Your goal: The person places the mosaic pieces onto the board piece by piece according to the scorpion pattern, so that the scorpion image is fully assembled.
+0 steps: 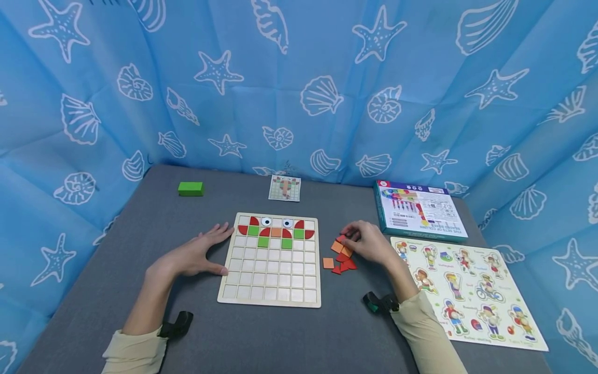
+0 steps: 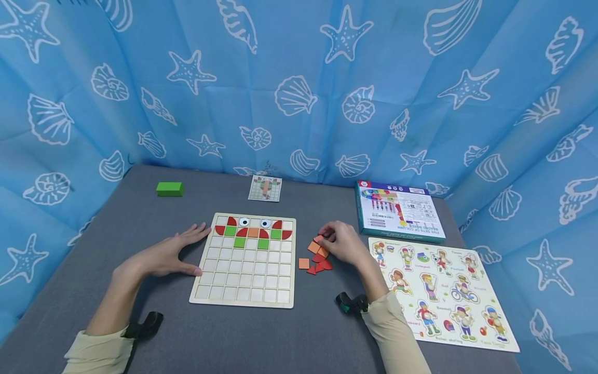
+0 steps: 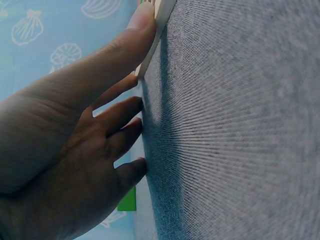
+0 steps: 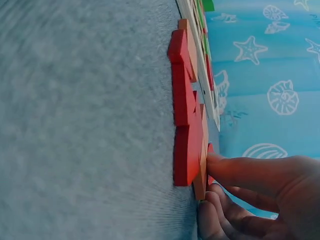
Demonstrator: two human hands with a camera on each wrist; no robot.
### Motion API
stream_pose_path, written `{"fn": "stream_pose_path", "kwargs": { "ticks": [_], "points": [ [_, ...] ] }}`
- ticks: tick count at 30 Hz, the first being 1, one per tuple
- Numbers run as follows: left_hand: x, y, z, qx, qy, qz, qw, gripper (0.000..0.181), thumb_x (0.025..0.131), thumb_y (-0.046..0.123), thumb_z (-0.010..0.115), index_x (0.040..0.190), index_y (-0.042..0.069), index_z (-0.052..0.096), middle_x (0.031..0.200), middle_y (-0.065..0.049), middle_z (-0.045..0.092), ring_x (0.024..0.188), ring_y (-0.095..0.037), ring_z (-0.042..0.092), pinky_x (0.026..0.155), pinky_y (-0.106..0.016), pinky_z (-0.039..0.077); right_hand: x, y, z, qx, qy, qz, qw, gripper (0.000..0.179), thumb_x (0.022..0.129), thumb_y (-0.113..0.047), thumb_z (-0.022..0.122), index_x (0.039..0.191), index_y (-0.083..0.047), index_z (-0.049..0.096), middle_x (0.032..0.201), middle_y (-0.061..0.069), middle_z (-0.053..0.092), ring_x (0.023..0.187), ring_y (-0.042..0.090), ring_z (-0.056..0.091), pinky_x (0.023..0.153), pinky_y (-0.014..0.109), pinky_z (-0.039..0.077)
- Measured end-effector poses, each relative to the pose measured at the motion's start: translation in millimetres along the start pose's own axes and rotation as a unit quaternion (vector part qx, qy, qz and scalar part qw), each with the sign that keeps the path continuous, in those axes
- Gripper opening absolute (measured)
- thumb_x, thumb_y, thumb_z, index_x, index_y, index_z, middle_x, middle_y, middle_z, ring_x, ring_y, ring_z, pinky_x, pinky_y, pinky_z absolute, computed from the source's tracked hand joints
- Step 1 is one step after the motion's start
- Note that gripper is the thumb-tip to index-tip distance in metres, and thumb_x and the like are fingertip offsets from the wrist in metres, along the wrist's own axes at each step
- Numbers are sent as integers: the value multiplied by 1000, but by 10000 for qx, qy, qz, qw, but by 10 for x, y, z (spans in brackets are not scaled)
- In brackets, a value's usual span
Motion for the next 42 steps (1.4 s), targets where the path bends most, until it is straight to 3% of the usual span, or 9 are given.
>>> {"fn": "stream_pose_path", "kwargs": {
  "ticks": [7, 11, 18, 24, 30, 37, 42],
  "points": [
    [12, -4, 4, -13, -37, 16, 10000, 113, 85, 36, 94, 172, 9, 28, 180, -28, 16, 168, -53, 13, 132, -77, 12, -16, 5, -11, 279, 270, -30, 9992, 13, 97, -4, 77, 109, -1, 74, 101, 14, 78, 88, 18, 71, 78, 23, 62],
    [13, -4, 4, 0, -43, 15, 10000, 113, 85, 37, 94, 172, 9, 28, 180, -28, 16, 167, -53, 13, 132, -77, 12, -38, -70, -6, 540, 446, -120, 9975, 13, 98, -2, 76, 111, -1, 75, 104, 16, 80, 91, 21, 76, 83, 34, 68],
    [9, -4, -3, -31, -44, -31, 10000, 113, 85, 35, 94, 172, 9, 28, 180, -29, 15, 168, -53, 13, 133, -76, 11, -49, -434, 136, 989, 45, -437, 9941, 18, 99, -2, 76, 117, -1, 78, 112, 17, 81, 100, 28, 80, 91, 42, 69],
    [9, 6, -15, -53, -18, 36, 10000, 113, 85, 35, 94, 172, 8, 28, 180, -29, 16, 167, -54, 13, 132, -77, 11, 9, -742, 347, 1075, -382, -774, 9905, 15, 99, -6, 76, 113, -4, 82, 112, 14, 83, 98, 21, 79, 89, 38, 68],
    [20, -8, -17, -56, -17, 112, 9999, 113, 85, 36, 94, 172, 8, 28, 180, -29, 15, 167, -54, 12, 132, -78, 11, 87, -979, 538, 1015, -631, -970, 9881, 13, 98, -7, 78, 109, -7, 85, 105, 9, 85, 90, 15, 79, 81, 24, 64],
    [15, -2, -16, -61, -3, 149, 9999, 113, 84, 38, 94, 172, 7, 29, 180, -28, 17, 167, -54, 13, 131, -78, 12, 175, -1113, 700, 737, -618, -972, 9906, 9, 97, -7, 80, 104, -8, 86, 97, 6, 85, 79, 8, 74, 71, 17, 56],
    [-5, 2, -16, -39, -19, 79, 10000, 114, 84, 38, 94, 172, 8, 28, 180, -29, 16, 167, -54, 13, 131, -78, 12, 193, -1163, 733, 654, -561, -934, 9919, 8, 96, -8, 81, 103, -9, 86, 97, 4, 85, 79, 8, 74, 71, 19, 55]
  ]
}}
Point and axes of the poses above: each hand's wrist, its own x-axis towards the middle knuckle, its own z-axis out of the palm, y = z × x, the point moved 5 cm from there along x, towards the middle knuckle
